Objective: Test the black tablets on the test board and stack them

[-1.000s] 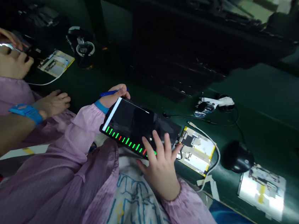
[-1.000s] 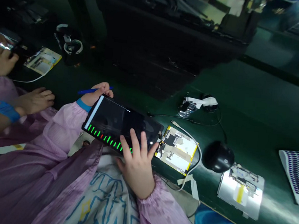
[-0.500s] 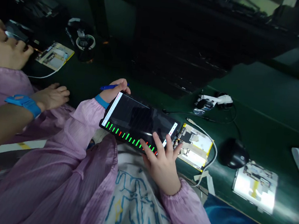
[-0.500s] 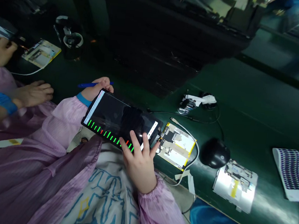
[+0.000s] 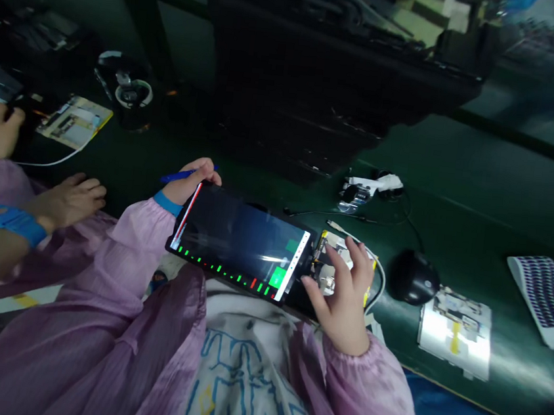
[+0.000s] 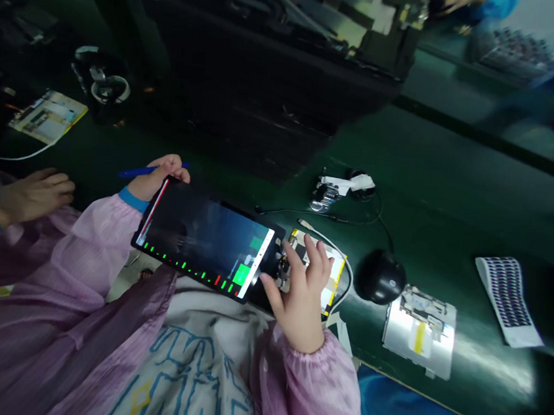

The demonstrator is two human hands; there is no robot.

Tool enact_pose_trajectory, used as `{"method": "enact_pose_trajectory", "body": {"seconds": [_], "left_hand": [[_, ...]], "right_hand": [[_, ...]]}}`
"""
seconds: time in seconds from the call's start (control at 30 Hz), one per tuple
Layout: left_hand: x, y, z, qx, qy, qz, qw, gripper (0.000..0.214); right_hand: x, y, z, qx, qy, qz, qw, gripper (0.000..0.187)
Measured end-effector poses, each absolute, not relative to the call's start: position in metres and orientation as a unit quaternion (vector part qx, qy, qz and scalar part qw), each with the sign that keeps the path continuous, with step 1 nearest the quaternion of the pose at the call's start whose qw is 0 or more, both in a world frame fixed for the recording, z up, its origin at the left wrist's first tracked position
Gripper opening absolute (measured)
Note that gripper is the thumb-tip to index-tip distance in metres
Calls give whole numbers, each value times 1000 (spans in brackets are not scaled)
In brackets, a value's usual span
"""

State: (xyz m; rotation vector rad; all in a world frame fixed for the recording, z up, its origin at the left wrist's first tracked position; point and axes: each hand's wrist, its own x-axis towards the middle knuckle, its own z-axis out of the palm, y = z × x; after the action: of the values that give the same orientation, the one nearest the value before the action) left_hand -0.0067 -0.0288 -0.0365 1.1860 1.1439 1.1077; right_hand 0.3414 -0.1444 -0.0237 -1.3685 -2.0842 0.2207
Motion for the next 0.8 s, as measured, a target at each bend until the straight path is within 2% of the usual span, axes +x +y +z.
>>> {"method": "enact_pose_trajectory", "body": {"seconds": [0.33, 0.6, 0.8], "left_hand": [[-5, -26, -23, 476, 454, 470, 589, 63], [1, -24, -16, 461, 493, 466, 572, 61], [5, -23, -13, 447, 510, 460, 573, 59]], "right_hand": [[370, -93, -52, -558, -735, 125, 365, 30], [376, -84, -51, -600, -722, 161, 305, 26], [377, -82, -51, -603, -719, 184, 292, 25]]}}
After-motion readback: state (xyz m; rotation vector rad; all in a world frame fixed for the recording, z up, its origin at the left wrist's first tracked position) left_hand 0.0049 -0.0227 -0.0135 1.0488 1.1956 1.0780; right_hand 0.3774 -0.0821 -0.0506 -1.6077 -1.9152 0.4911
